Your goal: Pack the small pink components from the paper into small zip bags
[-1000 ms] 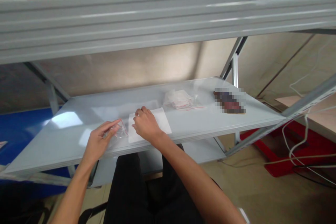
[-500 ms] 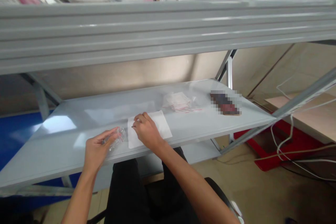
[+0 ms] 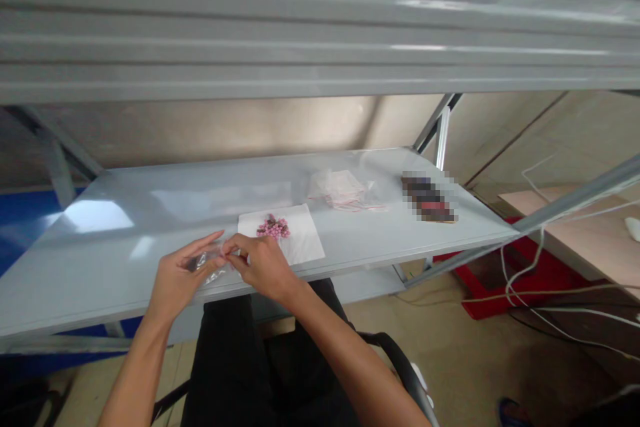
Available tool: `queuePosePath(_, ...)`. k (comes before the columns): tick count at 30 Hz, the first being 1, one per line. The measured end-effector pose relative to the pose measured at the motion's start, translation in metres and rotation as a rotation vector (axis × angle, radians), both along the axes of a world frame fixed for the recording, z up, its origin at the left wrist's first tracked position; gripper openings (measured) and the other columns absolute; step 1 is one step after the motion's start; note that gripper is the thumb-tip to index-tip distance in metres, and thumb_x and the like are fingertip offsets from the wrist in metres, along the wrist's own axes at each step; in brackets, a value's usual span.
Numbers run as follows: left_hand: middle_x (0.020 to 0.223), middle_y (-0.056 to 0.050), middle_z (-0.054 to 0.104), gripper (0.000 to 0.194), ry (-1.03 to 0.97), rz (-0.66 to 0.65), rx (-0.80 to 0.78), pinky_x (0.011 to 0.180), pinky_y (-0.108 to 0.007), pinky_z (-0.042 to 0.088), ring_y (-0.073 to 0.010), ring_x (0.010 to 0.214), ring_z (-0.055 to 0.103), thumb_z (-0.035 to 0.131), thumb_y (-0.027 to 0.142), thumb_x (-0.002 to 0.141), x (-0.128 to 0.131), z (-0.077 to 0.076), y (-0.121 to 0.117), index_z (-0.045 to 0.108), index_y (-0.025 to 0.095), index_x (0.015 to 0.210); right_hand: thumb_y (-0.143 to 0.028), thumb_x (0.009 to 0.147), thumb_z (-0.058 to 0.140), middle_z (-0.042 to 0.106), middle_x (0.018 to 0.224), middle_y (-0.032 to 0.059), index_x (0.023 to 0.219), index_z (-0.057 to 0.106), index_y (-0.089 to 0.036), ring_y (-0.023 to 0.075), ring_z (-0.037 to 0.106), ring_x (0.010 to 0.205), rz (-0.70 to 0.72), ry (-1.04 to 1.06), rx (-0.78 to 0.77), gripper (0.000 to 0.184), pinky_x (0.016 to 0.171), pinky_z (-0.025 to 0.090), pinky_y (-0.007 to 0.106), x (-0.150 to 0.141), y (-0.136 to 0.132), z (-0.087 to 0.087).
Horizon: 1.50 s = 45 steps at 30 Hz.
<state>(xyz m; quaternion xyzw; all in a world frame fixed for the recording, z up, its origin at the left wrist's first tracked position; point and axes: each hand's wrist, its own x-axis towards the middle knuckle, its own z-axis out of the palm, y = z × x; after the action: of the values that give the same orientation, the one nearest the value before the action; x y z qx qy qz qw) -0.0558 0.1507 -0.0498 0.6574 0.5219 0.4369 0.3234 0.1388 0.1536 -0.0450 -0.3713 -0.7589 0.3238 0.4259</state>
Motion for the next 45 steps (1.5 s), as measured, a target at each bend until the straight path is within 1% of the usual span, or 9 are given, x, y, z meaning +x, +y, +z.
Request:
queuePosePath(6, 0.103, -0.008, 0.081, 0.034, -0.119, 0.075, 0.036, 0.091, -0.037, 0.057, -0.0271, 0.096, 0.075, 0.083, 0.043, 0.078, 0.000, -0.004, 0.001, 0.081, 0.021, 0.104, -0.024, 0.098, 0.055, 0.074, 0.115, 0.0044, 0.122, 0.060, -0.026, 0.0126, 0.067, 0.067, 0.169, 0.177, -0.185, 0.025, 0.061, 0.052, 0.025, 0.016, -0.011, 0.007)
queuePosePath(10, 0.098, -0.008, 0.080, 0.043, -0.304, 0.099, 0.028, 0.094, -0.037, 0.055, -0.0251, 0.096, 0.074, 0.083, 0.039, 0.080, 0.000, -0.004, 0.001, 0.075, 0.019, 0.117, -0.029, 0.097, 0.056, 0.074, 0.113, 0.0074, 0.110, 0.067, -0.023, 0.0140, 0.066, 0.069, -0.237, 0.279, -0.137, 0.018, 0.059, 0.051, 0.026, 0.051, -0.012, 0.006)
queuePosePath(12, 0.095, -0.007, 0.079, 0.054, -0.351, 0.066, 0.022, 0.095, -0.038, 0.054, -0.0234, 0.095, 0.073, 0.083, 0.039, 0.080, 0.001, -0.003, 0.001, 0.069, 0.020, 0.129, -0.029, 0.094, 0.059, 0.075, 0.095, 0.0061, 0.098, 0.069, -0.020, 0.0140, 0.061, 0.063, -0.448, 0.163, -0.101, 0.014, 0.056, 0.048, 0.026, 0.072, -0.008, 0.000)
queuePosePath(14, 0.097, -0.007, 0.078, 0.055, -0.351, 0.043, 0.041, 0.096, -0.037, 0.053, -0.0221, 0.095, 0.072, 0.082, 0.037, 0.081, 0.001, -0.003, 0.001, 0.068, 0.021, 0.132, -0.027, 0.090, 0.064, 0.074, 0.088, 0.0049, 0.094, 0.070, -0.018, 0.0137, 0.059, 0.059, -0.502, -0.004, -0.065, 0.011, 0.058, 0.047, 0.027, 0.088, -0.004, -0.009)
queuePosePath(20, 0.109, -0.008, 0.075, 0.038, -0.235, -0.034, 0.113, 0.099, -0.036, 0.051, -0.0219, 0.102, 0.070, 0.083, 0.031, 0.080, 0.006, -0.007, -0.001, 0.073, 0.021, 0.116, -0.026, 0.088, 0.071, 0.075, 0.095, 0.0080, 0.094, 0.074, -0.017, 0.0166, 0.061, 0.067, -0.481, -0.271, 0.093, 0.011, 0.070, 0.048, 0.030, 0.092, 0.003, -0.026)
queuePosePath(25, 0.106, -0.007, 0.073, 0.061, -0.146, -0.131, 0.039, 0.094, -0.035, 0.053, -0.0208, 0.097, 0.069, 0.082, 0.032, 0.081, 0.010, -0.004, -0.001, 0.062, 0.023, 0.138, -0.018, 0.088, 0.070, 0.076, 0.095, 0.0059, 0.095, 0.075, -0.019, 0.0204, 0.068, 0.081, -0.479, -0.282, 0.097, 0.008, 0.076, 0.050, 0.031, 0.088, -0.001, -0.027)
queuePosePath(32, 0.106, -0.005, 0.074, 0.042, 0.006, -0.138, 0.050, 0.088, -0.032, 0.051, -0.0180, 0.091, 0.066, 0.082, 0.036, 0.082, 0.008, -0.001, 0.000, 0.075, 0.024, 0.122, -0.019, 0.092, 0.068, 0.074, 0.098, 0.0058, 0.093, 0.077, -0.022, 0.0222, 0.069, 0.094, -0.450, -0.265, 0.134, 0.009, 0.084, 0.052, 0.034, 0.090, 0.000, -0.037)
queuePosePath(39, 0.088, -0.001, 0.066, 0.039, 0.024, -0.230, 0.202, 0.076, -0.028, 0.050, -0.0149, 0.079, 0.059, 0.081, 0.032, 0.084, 0.038, 0.012, -0.025, 0.075, 0.026, 0.122, -0.026, 0.094, 0.069, 0.070, 0.105, 0.0069, 0.098, 0.076, -0.023, 0.0178, 0.065, 0.087, -0.202, 0.045, 0.126, 0.008, 0.064, 0.049, 0.028, 0.082, -0.025, -0.005)
queuePosePath(45, 0.103, -0.006, 0.070, 0.040, -0.051, -0.300, 0.183, 0.078, -0.027, 0.052, -0.0175, 0.091, 0.065, 0.080, 0.028, 0.085, 0.066, 0.003, -0.043, 0.072, 0.025, 0.123, -0.017, 0.094, 0.065, 0.067, 0.113, 0.0079, 0.093, 0.075, -0.022, 0.0198, 0.065, 0.102, 0.037, 0.027, 0.136, 0.011, 0.084, 0.052, 0.034, 0.076, -0.039, 0.009)
